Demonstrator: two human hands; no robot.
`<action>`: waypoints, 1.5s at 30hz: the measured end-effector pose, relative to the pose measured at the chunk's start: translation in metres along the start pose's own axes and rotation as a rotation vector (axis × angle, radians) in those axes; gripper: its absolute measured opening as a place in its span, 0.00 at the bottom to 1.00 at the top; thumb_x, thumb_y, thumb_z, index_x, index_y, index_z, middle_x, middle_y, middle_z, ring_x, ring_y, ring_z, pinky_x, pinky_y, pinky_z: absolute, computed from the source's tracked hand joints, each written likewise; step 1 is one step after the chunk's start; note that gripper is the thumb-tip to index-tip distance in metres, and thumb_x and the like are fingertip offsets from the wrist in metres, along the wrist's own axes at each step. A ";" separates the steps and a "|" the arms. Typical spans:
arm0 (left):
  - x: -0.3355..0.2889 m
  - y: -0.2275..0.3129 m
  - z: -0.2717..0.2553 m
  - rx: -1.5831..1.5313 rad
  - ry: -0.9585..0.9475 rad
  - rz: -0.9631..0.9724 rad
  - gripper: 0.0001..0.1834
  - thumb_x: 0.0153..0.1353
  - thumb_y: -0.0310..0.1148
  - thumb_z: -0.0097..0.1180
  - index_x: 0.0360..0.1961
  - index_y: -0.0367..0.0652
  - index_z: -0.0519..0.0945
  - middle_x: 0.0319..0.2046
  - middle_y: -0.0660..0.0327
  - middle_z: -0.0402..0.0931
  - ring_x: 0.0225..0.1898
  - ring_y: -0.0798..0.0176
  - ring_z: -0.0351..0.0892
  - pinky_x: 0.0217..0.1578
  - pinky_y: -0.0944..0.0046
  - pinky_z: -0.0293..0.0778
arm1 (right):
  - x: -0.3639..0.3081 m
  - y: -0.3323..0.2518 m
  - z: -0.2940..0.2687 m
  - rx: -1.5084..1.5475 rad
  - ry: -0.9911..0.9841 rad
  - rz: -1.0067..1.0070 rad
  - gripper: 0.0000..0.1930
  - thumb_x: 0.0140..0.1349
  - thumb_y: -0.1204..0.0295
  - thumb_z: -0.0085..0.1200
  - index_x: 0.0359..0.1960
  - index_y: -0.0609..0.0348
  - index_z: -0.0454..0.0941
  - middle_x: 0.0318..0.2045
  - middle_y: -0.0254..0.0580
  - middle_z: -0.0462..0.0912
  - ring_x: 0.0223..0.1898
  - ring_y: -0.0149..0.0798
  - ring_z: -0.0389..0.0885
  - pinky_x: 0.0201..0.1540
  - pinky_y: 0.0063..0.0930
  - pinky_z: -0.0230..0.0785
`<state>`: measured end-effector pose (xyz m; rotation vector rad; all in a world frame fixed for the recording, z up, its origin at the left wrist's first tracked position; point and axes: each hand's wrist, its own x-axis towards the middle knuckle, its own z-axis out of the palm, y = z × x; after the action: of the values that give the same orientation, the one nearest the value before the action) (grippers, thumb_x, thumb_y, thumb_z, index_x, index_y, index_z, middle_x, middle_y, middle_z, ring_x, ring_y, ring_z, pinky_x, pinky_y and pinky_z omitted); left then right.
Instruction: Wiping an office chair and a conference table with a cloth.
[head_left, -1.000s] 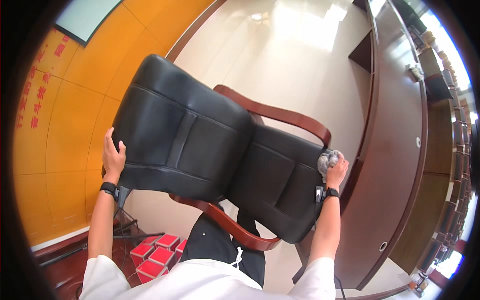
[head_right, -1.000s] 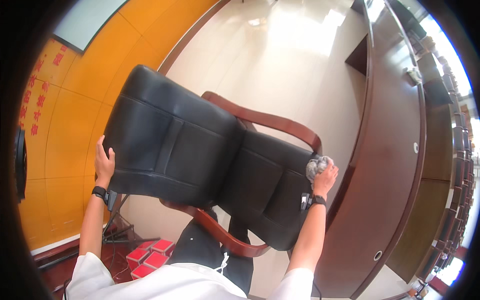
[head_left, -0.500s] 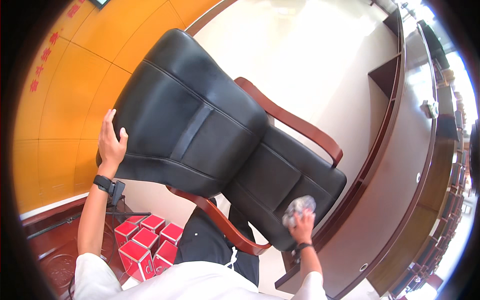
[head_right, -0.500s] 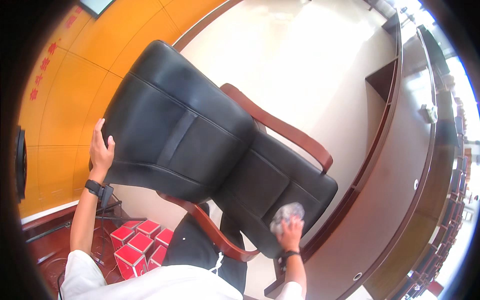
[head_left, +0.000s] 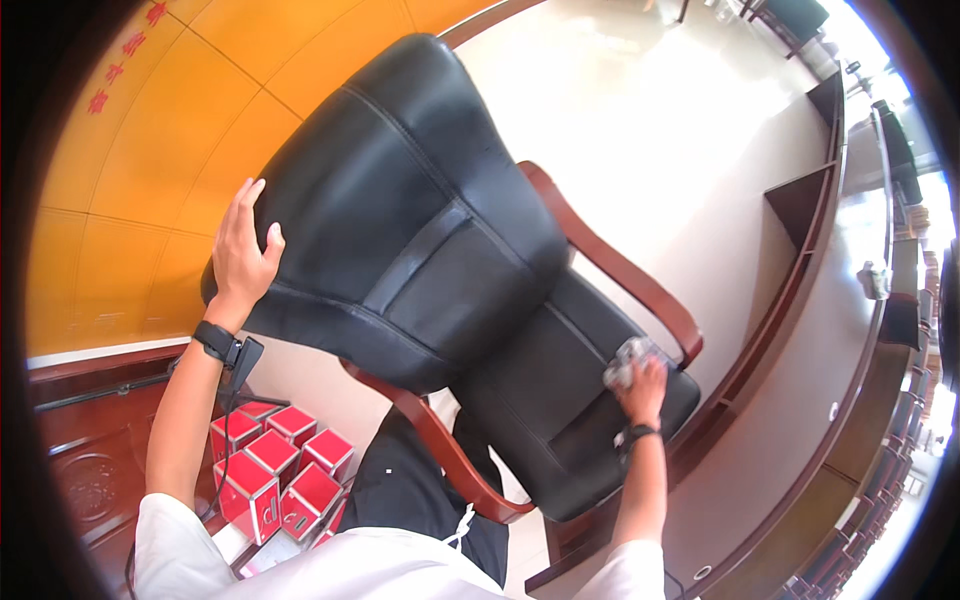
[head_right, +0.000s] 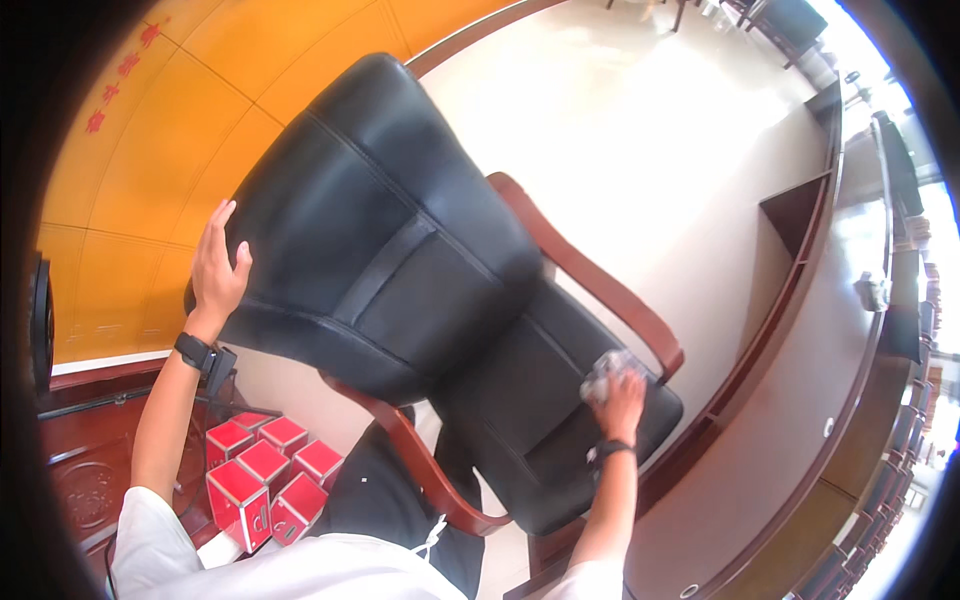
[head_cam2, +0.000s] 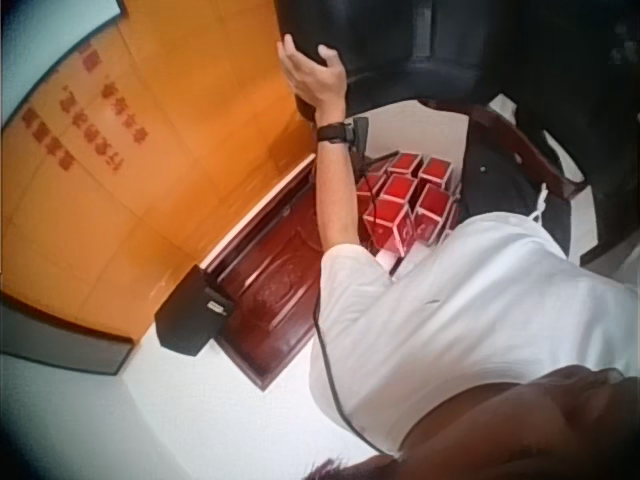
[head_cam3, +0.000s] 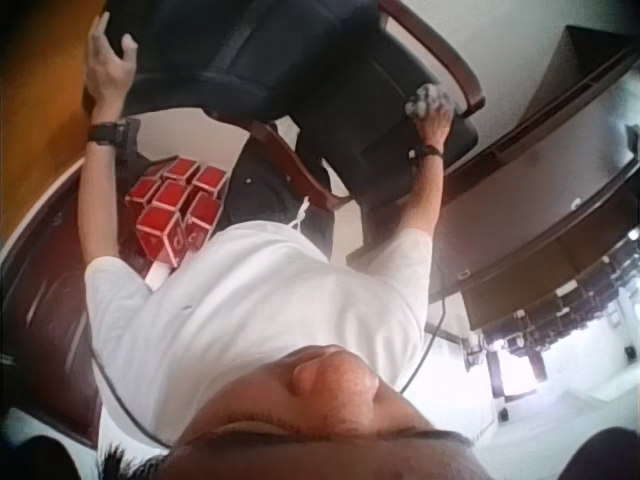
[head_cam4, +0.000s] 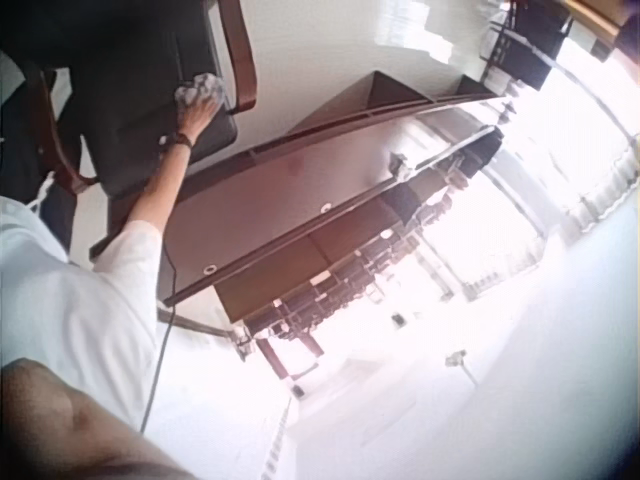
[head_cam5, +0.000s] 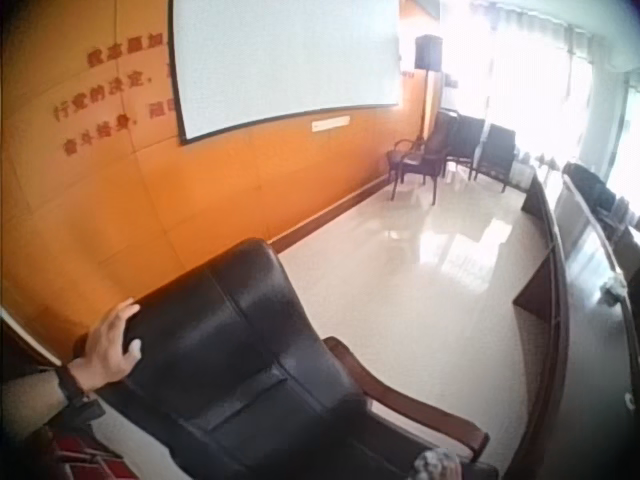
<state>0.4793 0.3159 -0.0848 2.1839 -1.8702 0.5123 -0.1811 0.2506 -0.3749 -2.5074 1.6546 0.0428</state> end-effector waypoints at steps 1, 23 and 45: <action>0.004 0.005 0.006 -0.028 0.010 0.004 0.30 0.64 0.35 0.53 0.67 0.43 0.68 0.66 0.45 0.69 0.65 0.41 0.70 0.64 0.48 0.68 | 0.022 0.021 0.002 0.035 -0.003 0.053 0.35 0.49 0.58 0.70 0.61 0.51 0.75 0.59 0.59 0.73 0.63 0.61 0.69 0.69 0.54 0.58; -0.001 0.000 -0.005 0.020 0.034 -0.001 0.31 0.61 0.34 0.55 0.66 0.43 0.68 0.64 0.45 0.71 0.63 0.40 0.72 0.62 0.47 0.70 | 0.083 -0.070 0.065 0.075 0.028 0.022 0.37 0.51 0.61 0.70 0.64 0.52 0.71 0.62 0.57 0.71 0.69 0.61 0.64 0.74 0.56 0.51; -0.005 -0.007 -0.007 0.025 0.067 -0.056 0.33 0.59 0.38 0.58 0.67 0.46 0.68 0.65 0.46 0.69 0.64 0.41 0.70 0.63 0.46 0.67 | -0.052 -0.061 -0.005 0.040 -0.160 0.049 0.22 0.55 0.70 0.61 0.54 0.48 0.81 0.51 0.48 0.78 0.53 0.56 0.76 0.52 0.53 0.72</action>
<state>0.4844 0.3243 -0.0802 2.1993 -1.7729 0.5932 -0.1463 0.3215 -0.3587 -2.3662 1.6354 0.2081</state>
